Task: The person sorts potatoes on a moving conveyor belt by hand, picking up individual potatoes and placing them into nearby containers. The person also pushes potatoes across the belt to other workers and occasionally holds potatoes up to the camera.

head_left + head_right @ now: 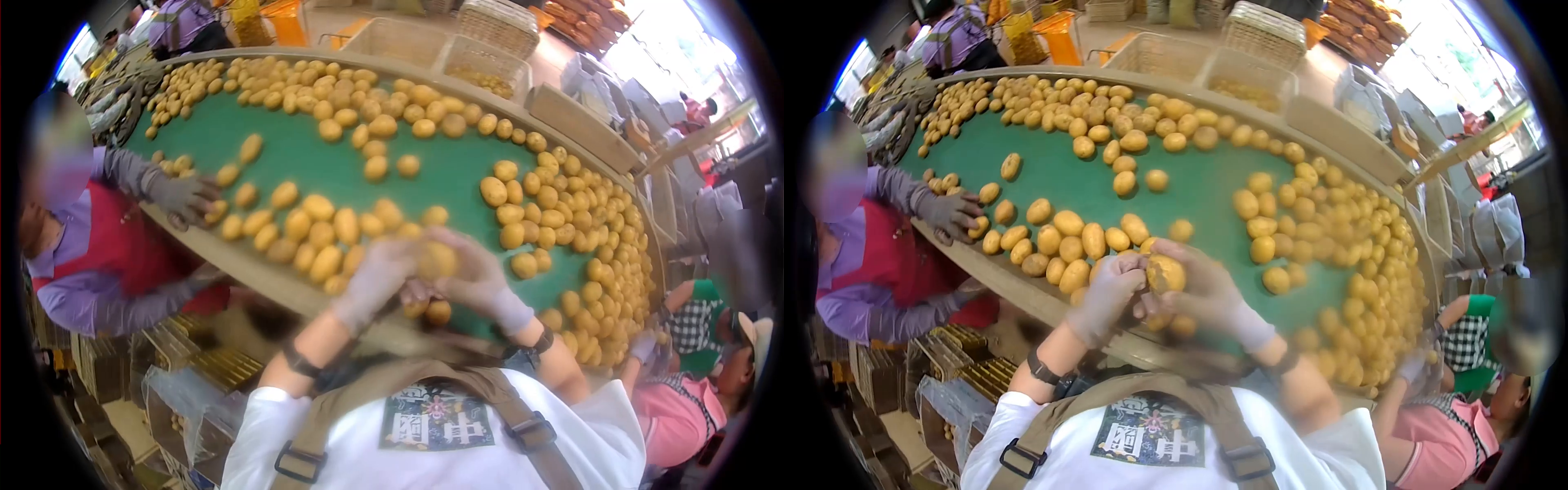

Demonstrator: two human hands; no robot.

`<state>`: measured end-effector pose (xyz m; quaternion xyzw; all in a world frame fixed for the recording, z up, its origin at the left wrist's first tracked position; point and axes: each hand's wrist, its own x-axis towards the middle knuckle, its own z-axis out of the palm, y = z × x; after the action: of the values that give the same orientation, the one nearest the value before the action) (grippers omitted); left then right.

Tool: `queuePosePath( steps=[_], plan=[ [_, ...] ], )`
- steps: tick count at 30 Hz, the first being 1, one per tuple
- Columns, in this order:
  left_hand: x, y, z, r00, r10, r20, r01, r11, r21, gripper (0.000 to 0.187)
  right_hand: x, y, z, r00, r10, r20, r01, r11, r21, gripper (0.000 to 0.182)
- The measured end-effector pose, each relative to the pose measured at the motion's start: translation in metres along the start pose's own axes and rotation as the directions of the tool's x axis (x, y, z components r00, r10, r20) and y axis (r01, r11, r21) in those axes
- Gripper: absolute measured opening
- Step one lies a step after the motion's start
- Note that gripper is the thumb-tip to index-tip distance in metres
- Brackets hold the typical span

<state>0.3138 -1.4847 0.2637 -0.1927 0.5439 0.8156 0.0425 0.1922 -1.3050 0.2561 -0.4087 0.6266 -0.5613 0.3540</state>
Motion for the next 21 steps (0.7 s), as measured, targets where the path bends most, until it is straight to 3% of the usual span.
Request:
queuePosePath(
  steps=[2,4,5,6,7,8,9,10,11,12,14,15,16,17,18,19,21],
  plan=[
    [-0.012,0.0,-0.015,0.996,-0.007,-0.091,0.003,0.999,-0.04,0.027,0.006,0.017,0.009,0.999,-0.04,-0.028,0.042,0.996,0.08,0.072],
    [-0.039,0.02,-0.039,0.963,-0.091,-0.254,0.056,0.988,-0.143,0.034,-0.003,0.014,-0.001,0.987,0.079,-0.142,-0.085,0.996,-0.034,0.072],
    [-0.056,0.017,-0.083,0.953,0.106,-0.283,-0.104,0.994,0.021,0.031,-0.012,0.013,-0.012,0.968,0.133,-0.211,-0.153,0.985,-0.082,0.072],
    [-0.083,0.023,-0.123,0.881,0.071,-0.467,-0.052,0.997,0.053,0.03,-0.027,0.017,-0.032,0.91,0.087,-0.406,-0.172,0.969,-0.177,0.069],
    [-0.112,0.027,-0.159,0.813,0.149,-0.562,-0.011,0.971,0.24,0.029,-0.04,-0.004,-0.047,0.815,0.079,-0.574,-0.287,0.915,-0.282,0.063],
    [-0.144,0.023,-0.203,0.749,0.252,-0.612,0.151,0.835,0.529,0.028,-0.053,-0.025,-0.063,0.691,0.069,-0.72,-0.427,0.842,-0.329,0.057],
    [-0.175,0.006,-0.246,0.647,0.537,-0.541,0.398,0.368,0.84,0.031,-0.095,0.036,-0.122,0.507,-0.058,-0.86,-0.441,0.839,-0.317,0.049],
    [-0.184,-0.003,-0.269,0.61,0.521,-0.597,0.48,0.357,0.802,0.032,-0.105,0.019,-0.138,0.401,-0.018,-0.916,-0.536,0.806,-0.251,0.045],
    [-0.194,-0.017,-0.288,0.626,0.641,-0.444,0.541,0.052,0.839,0.027,-0.118,0.015,-0.145,0.336,-0.013,-0.942,-0.622,0.747,-0.232,0.044],
    [-0.185,-0.007,-0.283,0.668,0.61,-0.426,0.465,0.106,0.879,0.027,-0.131,0.011,-0.151,0.269,-0.007,-0.963,-0.702,0.684,-0.201,0.044],
    [-0.154,0.017,-0.23,0.737,0.547,-0.397,0.321,0.234,0.918,0.028,-0.13,0.024,-0.165,0.26,-0.002,-0.966,-0.851,0.473,-0.229,0.049],
    [-0.133,0.03,-0.198,0.786,0.582,-0.207,0.085,0.23,0.969,0.028,-0.115,0.012,-0.16,0.256,0.02,-0.966,-0.905,0.356,-0.232,0.053],
    [-0.108,0.043,-0.167,0.786,0.618,-0.013,-0.155,0.217,0.964,0.029,-0.104,0.01,-0.15,0.282,-0.014,-0.959,-0.894,0.36,-0.268,0.054],
    [-0.081,0.049,-0.145,0.732,0.586,0.348,-0.376,-0.078,0.923,0.034,-0.09,0.009,-0.15,0.317,-0.048,-0.947,-0.878,0.361,-0.313,0.056],
    [-0.056,0.049,-0.129,0.7,0.537,0.471,-0.579,0.042,0.814,0.041,-0.081,0.008,-0.145,0.35,-0.084,-0.933,-0.86,0.365,-0.356,0.057],
    [-0.035,0.043,-0.109,0.692,0.398,0.602,-0.671,0.05,0.739,0.046,-0.076,0.015,-0.146,0.357,-0.037,-0.933,-0.832,0.441,-0.336,0.059],
    [-0.016,0.023,-0.079,0.582,0.255,0.773,-0.794,-0.031,0.608,0.049,-0.07,0.036,-0.148,0.383,0.06,-0.922,-0.764,0.582,-0.28,0.063]
  ],
)
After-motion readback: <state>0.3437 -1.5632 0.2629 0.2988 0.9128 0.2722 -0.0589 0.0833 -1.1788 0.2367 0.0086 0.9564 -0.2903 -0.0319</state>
